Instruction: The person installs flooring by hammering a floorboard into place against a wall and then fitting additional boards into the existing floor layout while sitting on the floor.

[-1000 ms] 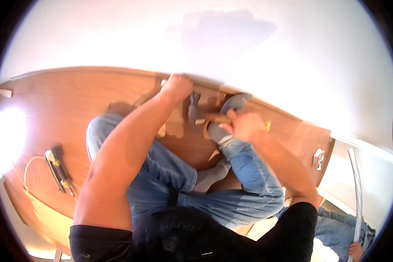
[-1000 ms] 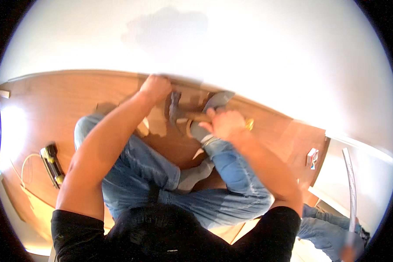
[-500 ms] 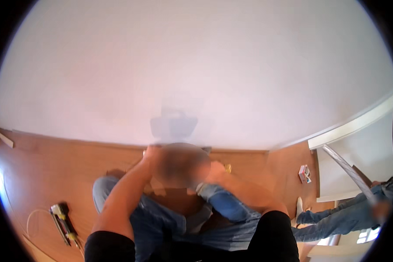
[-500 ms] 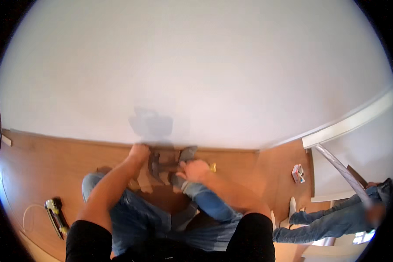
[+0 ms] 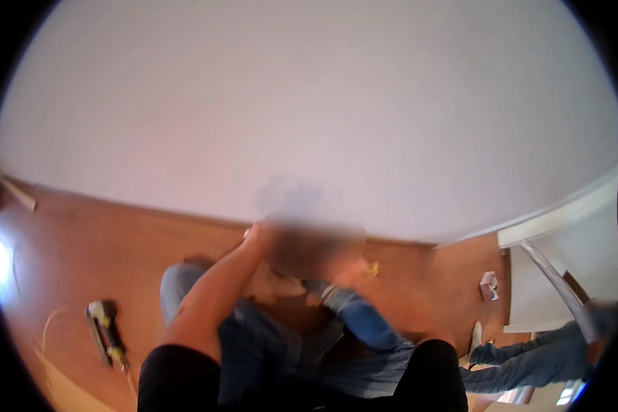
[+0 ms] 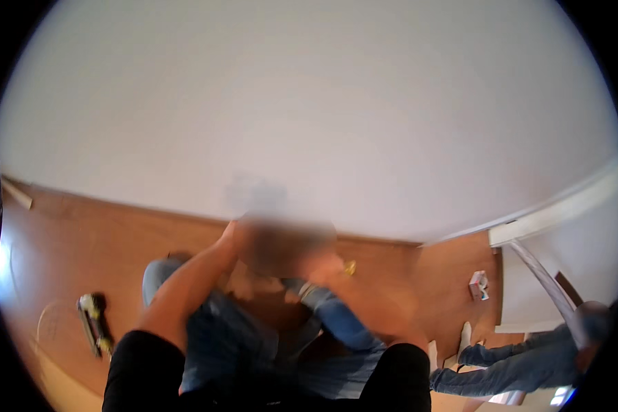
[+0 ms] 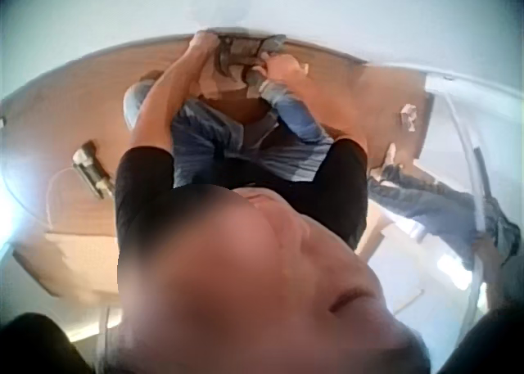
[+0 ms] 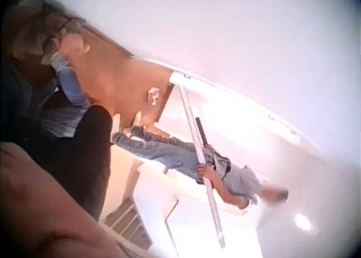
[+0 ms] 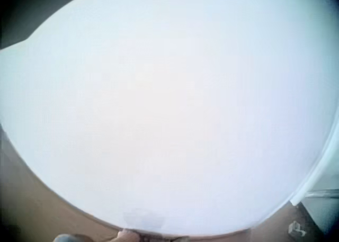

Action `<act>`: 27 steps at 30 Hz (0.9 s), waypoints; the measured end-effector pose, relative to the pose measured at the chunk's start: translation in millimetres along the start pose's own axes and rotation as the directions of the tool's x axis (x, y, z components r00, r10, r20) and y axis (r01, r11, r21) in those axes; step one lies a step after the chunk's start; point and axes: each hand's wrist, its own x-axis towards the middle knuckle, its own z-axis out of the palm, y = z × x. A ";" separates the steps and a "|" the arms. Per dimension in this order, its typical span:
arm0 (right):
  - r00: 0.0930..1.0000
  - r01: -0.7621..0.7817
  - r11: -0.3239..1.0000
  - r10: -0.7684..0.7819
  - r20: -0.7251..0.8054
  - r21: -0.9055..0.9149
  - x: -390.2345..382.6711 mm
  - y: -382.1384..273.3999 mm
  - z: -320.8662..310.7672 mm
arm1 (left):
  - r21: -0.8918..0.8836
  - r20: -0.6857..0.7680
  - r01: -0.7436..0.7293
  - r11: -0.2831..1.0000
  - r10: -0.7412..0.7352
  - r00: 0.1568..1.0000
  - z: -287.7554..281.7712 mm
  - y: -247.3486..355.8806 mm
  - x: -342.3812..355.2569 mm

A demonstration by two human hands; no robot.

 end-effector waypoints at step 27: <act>0.998 0.054 0.990 -0.051 0.020 -0.133 27.4 0.4 -19.9 | 0.336 0.517 -0.124 0.934 -0.073 0.853 -66.4 23.5 3.4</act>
